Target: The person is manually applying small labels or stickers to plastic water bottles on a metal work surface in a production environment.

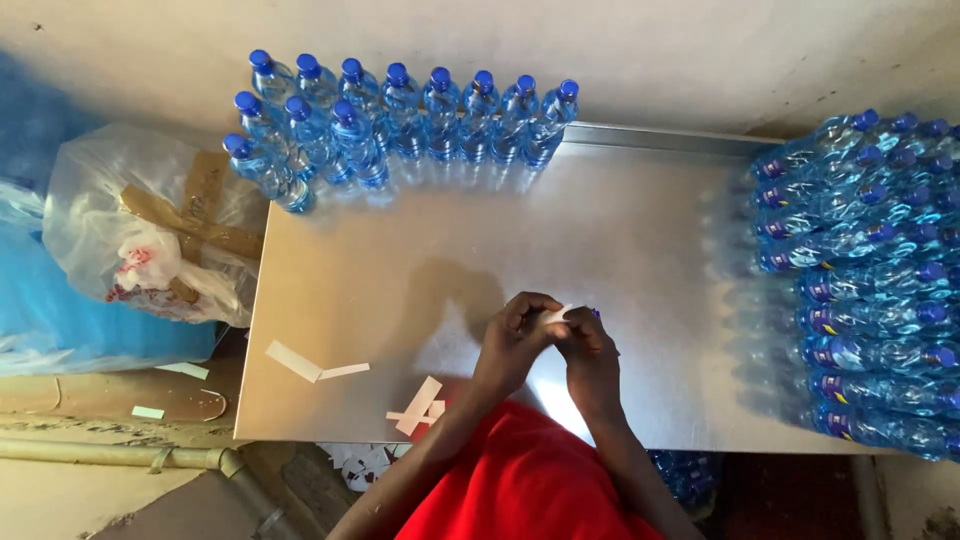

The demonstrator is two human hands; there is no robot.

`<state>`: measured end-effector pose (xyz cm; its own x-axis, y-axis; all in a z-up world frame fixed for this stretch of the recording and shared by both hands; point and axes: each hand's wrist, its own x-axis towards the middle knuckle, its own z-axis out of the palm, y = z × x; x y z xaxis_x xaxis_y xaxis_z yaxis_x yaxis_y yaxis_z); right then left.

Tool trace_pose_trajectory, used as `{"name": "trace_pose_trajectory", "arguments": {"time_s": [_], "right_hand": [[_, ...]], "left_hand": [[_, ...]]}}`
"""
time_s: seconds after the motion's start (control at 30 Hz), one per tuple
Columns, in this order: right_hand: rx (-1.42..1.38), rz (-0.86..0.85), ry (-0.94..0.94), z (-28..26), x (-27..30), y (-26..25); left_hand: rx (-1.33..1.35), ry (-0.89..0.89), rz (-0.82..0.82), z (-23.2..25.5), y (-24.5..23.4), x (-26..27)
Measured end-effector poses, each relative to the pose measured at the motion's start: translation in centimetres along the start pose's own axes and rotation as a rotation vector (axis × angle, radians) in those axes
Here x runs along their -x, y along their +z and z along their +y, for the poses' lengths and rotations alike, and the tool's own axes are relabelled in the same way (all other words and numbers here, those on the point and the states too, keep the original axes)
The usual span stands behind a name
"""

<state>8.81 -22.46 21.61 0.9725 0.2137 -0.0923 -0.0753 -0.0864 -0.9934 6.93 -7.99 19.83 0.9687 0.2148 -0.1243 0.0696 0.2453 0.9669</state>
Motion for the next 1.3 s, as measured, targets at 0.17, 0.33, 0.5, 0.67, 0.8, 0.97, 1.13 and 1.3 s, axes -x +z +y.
{"name": "trace_pose_trajectory", "arguments": {"time_s": [0.17,0.33,0.5,0.67,0.8,0.97,1.13,1.3], "right_hand": [[-0.017,-0.056,0.044,0.0,-0.9,0.4],[-0.119,-0.04,0.078,1.9,-0.9,0.9],[-0.314,0.078,0.131,1.6,-1.5,0.0],[0.017,-0.105,0.095,2.4,-1.4,0.4],[0.052,-0.197,0.01,2.6,-1.0,1.4],[0.145,-0.128,-0.026,0.9,-0.7,2.1],[0.12,-0.069,0.047,4.8,-1.7,2.4],[0.74,-0.541,0.095,9.3,-2.1,3.5]], "left_hand": [[0.005,0.019,0.1,1.7,-0.6,0.6],[0.254,0.043,0.259,-2.3,-4.2,0.4],[-0.655,-0.038,0.355,-2.9,-9.6,1.4],[-0.431,0.047,0.136,0.7,-8.5,2.3],[-0.278,-0.021,0.105,-1.3,-6.1,1.2],[-0.276,-0.071,0.131,-2.1,-5.5,1.2],[-0.038,-0.019,0.453,1.3,-8.2,0.8],[-0.02,0.151,0.736,4.1,-10.9,0.7]]}}
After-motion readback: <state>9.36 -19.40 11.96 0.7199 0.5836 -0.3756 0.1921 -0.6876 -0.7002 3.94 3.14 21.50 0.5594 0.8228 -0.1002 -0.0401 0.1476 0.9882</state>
